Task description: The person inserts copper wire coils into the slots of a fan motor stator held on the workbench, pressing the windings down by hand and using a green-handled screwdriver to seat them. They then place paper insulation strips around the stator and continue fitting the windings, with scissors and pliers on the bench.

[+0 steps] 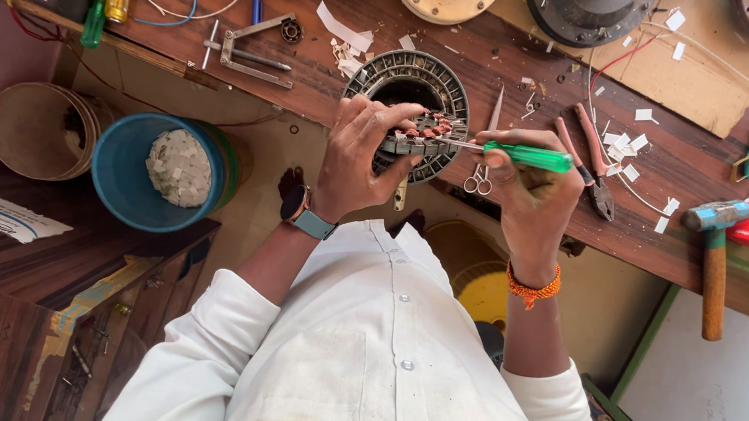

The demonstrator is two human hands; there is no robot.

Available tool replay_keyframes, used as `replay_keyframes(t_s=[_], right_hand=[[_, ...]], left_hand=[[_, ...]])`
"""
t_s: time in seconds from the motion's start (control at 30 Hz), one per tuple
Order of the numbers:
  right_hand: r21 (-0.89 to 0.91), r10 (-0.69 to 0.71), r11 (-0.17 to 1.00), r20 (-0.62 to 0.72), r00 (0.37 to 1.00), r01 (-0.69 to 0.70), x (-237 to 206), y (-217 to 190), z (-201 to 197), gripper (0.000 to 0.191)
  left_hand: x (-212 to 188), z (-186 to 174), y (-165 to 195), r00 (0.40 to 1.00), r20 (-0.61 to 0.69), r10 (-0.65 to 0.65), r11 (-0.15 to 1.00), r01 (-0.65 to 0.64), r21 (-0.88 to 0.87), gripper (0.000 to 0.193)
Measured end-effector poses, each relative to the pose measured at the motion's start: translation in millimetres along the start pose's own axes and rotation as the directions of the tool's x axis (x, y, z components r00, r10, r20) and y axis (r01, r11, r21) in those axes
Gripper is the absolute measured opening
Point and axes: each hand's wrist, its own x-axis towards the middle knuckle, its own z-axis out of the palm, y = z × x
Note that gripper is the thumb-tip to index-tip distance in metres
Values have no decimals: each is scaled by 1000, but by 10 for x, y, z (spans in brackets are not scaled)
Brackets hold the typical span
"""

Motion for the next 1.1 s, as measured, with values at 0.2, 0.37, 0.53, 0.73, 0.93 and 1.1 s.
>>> replay_keyframes(t_s=[0.2, 0.37, 0.53, 0.73, 0.93, 1.1], right_hand=[[-89, 13, 996, -1, 1000, -13, -14, -46, 53, 28], [-71, 12, 997, -11, 1000, -13, 10, -71, 58, 30], [-32, 2, 999, 11, 1000, -2, 58, -28, 55, 29], [-124, 35, 992, 71, 997, -26, 122, -69, 125, 27], [-365, -26, 927, 169, 985, 87, 310, -230, 196, 19], [-460, -178, 843, 252, 951, 280, 317, -395, 252, 19]], left_hand=[[36, -14, -62, 999, 28, -17, 999, 16, 40, 36], [59, -23, -59, 1000, 19, 8, 999, -9, 52, 34], [62, -7, -110, 999, 16, 36, 996, -37, 80, 32], [73, -8, -150, 999, 4, 39, 996, -39, 83, 31], [120, -13, -133, 999, 7, 49, 995, -50, 85, 29], [110, -25, -104, 999, 14, 53, 994, -54, 92, 29]])
